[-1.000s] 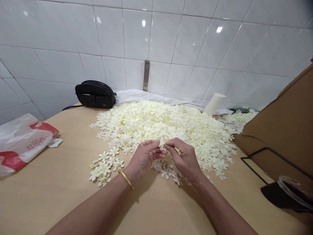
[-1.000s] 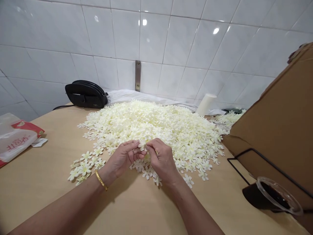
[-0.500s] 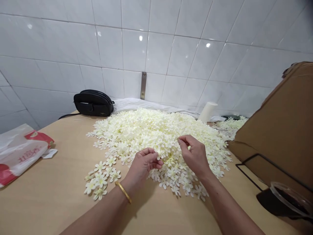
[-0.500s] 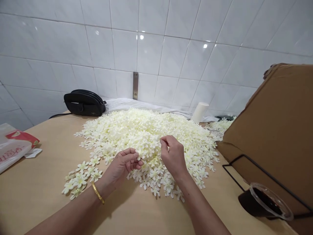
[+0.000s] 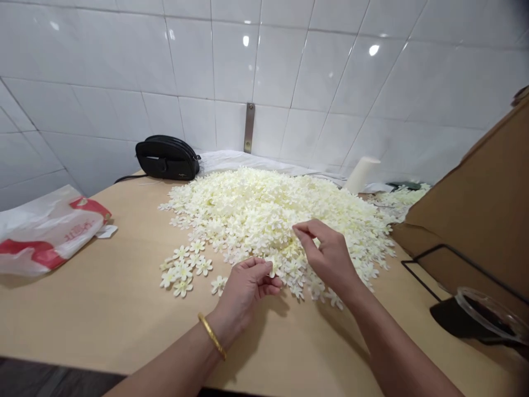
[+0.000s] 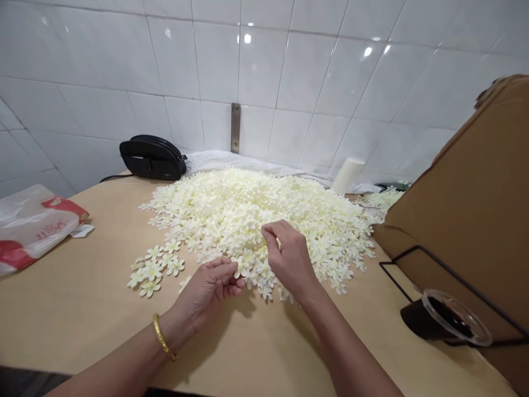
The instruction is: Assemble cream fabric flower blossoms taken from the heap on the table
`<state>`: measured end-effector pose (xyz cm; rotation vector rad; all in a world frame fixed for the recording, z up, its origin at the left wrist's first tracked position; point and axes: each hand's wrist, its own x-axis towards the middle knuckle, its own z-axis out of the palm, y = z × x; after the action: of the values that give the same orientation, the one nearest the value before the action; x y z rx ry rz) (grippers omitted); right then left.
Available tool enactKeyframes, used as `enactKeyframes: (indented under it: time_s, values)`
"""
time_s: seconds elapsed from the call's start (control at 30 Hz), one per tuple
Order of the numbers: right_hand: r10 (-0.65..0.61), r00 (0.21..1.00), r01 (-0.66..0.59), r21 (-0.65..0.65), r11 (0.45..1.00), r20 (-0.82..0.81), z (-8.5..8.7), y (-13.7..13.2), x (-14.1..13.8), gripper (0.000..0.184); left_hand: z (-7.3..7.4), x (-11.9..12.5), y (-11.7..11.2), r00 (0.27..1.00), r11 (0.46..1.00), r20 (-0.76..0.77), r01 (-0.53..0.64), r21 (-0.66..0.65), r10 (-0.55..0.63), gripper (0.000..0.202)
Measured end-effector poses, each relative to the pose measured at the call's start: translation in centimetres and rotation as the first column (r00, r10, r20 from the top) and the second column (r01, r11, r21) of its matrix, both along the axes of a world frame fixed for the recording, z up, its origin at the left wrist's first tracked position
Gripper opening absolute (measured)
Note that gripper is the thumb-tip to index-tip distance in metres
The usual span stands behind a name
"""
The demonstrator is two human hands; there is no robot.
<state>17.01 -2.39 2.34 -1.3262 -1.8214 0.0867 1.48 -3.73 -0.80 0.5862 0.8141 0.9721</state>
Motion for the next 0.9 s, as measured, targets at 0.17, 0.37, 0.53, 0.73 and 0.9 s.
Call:
enactKeyframes:
  time_s: [0.17, 0.37, 0.53, 0.73, 0.9]
  values:
    - [0.196, 0.98, -0.198, -0.202, 0.959, -0.031, -2.2, -5.3, -1.5, 0.015, -1.3, 0.7, -2.2, 0.997, 0.999, 0.069, 0.024, -0.031, -0.022, 0.011]
    - [0.138, 0.989, -0.144, -0.226, 0.963, -0.045, -4.3, -6.9, -2.3, 0.02, -2.3, 0.2, -3.3, 0.992, 0.995, 0.099, 0.069, 0.067, -0.076, 0.019]
    - [0.105, 0.992, -0.088, -0.231, 0.969, 0.062, -4.9, -7.5, -2.5, 0.02, -2.6, -0.1, -3.7, 0.995, 0.983, 0.05, 0.082, 0.166, -0.091, 0.019]
    - [0.028, 0.99, -0.003, -0.185, 0.983, 0.136, -5.6, -7.6, -2.8, 0.018, -2.6, 0.1, -3.7, 0.997, 0.982, 0.035, 0.067, 0.178, -0.074, 0.016]
    - [-0.011, 0.997, -0.004, -0.2, 0.98, -0.074, -5.6, -7.8, -3.1, 0.015, -2.5, 0.0, -3.5, 0.996, 0.989, 0.067, 0.051, 0.138, -0.061, 0.012]
